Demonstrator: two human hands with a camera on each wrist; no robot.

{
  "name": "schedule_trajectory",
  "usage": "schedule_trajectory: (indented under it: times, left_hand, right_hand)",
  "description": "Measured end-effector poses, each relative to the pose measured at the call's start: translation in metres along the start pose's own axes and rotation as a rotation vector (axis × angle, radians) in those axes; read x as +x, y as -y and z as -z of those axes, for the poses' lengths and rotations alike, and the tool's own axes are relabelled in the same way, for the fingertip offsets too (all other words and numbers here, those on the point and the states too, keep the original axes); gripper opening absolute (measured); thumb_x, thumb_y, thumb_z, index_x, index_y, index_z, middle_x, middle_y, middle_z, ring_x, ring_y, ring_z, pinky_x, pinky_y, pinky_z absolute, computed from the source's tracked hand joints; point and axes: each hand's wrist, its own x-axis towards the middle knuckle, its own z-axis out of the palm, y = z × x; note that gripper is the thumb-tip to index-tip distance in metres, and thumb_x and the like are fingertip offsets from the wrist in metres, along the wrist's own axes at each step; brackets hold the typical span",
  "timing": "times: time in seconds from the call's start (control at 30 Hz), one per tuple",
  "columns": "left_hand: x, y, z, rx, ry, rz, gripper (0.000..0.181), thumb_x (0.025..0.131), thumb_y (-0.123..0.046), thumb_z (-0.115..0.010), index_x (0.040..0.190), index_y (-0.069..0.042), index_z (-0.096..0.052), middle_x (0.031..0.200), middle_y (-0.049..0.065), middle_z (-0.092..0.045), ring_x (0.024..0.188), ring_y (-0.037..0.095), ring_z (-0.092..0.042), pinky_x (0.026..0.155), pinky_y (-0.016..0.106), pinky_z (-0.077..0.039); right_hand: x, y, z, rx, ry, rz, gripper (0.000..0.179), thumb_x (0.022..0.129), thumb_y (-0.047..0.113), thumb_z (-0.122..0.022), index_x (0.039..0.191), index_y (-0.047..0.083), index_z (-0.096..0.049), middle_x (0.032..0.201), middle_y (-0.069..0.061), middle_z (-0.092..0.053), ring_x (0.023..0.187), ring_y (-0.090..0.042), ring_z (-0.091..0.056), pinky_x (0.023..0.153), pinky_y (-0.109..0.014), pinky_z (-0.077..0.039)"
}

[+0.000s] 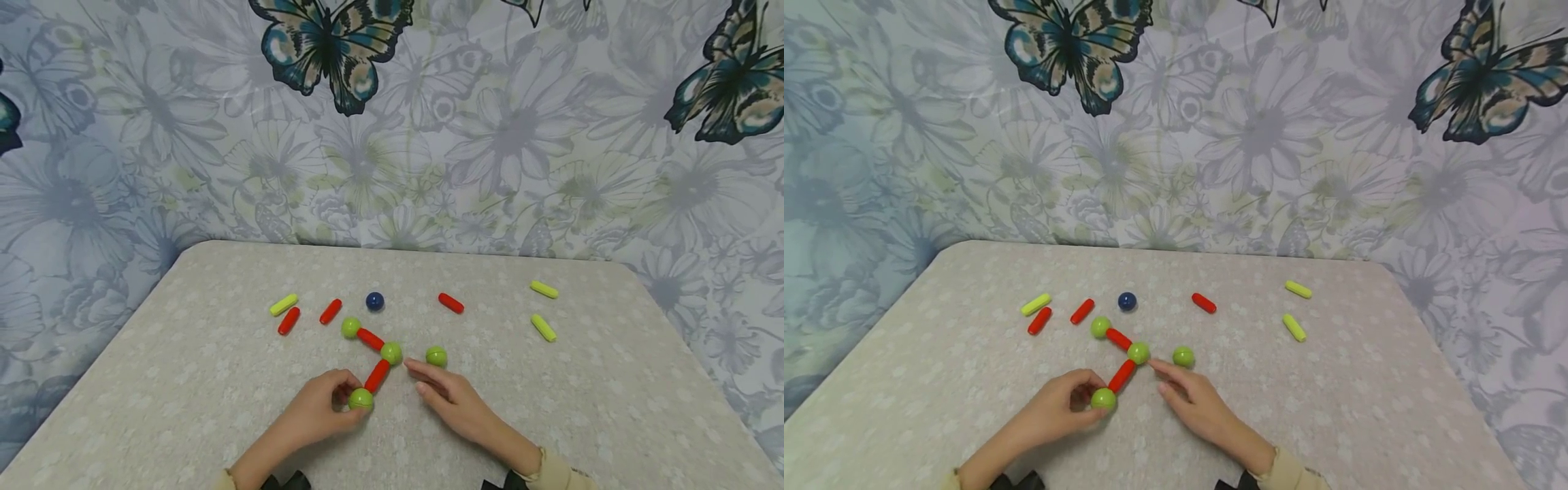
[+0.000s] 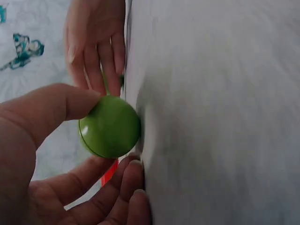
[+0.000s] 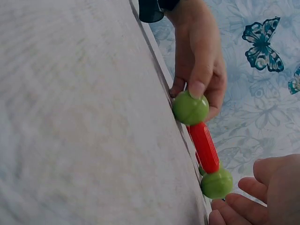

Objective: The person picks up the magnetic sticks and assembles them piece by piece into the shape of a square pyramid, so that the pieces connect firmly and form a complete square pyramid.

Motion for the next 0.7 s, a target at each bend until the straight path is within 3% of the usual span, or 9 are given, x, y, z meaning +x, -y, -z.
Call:
schedule_trajectory:
  times: [0.17, 0.27, 0.57, 0.7]
  left_hand:
    - [-0.008, 0.010, 0.015, 0.003, -0.005, 0.023, 0.024, 0.079, -0.018, -0.076, 0.098, -0.012, -0.062, 0.084, -0.006, -0.056, 0.073, 0.013, -0.051, 0.059, 0.026, -0.044]
    - [-0.008, 0.014, 0.018, 0.000, -0.005, 0.001, 0.025, 0.080, -0.019, -0.076, 0.100, -0.012, -0.061, 0.085, -0.005, -0.056, 0.074, 0.013, -0.051, 0.059, 0.026, -0.044]
    - [-0.007, 0.028, 0.028, -0.029, 0.106, -0.187, 0.026, 0.084, -0.018, -0.072, 0.108, -0.017, -0.062, 0.098, -0.009, -0.059, 0.083, 0.009, -0.055, 0.071, 0.028, -0.047]
    - [-0.006, 0.034, 0.033, -0.069, 0.165, -0.257, 0.030, 0.086, -0.020, -0.070, 0.114, -0.014, -0.062, 0.102, -0.007, -0.060, 0.085, 0.011, -0.055, 0.072, 0.029, -0.047]
  right_hand:
    - [0.000, 0.002, 0.001, -0.008, -0.007, -0.002, 0.035, 0.097, 0.002, -0.050, 0.131, -0.006, -0.049, 0.131, -0.019, -0.050, 0.121, -0.029, -0.046, 0.094, -0.038, -0.040]
    - [0.000, -0.002, 0.000, -0.017, 0.007, 0.010, 0.037, 0.096, 0.002, -0.050, 0.132, -0.006, -0.048, 0.134, -0.017, -0.048, 0.122, -0.028, -0.045, 0.096, -0.040, -0.038]
    - [0.002, -0.036, -0.004, -0.070, 0.007, 0.043, 0.042, 0.098, 0.011, -0.051, 0.139, 0.007, -0.044, 0.139, -0.004, -0.045, 0.125, -0.019, -0.042, 0.098, -0.033, -0.037]
    - [0.002, -0.040, -0.004, -0.140, 0.019, 0.082, 0.041, 0.098, 0.019, -0.051, 0.139, 0.015, -0.047, 0.142, -0.002, -0.041, 0.128, -0.018, -0.038, 0.100, -0.040, -0.033]
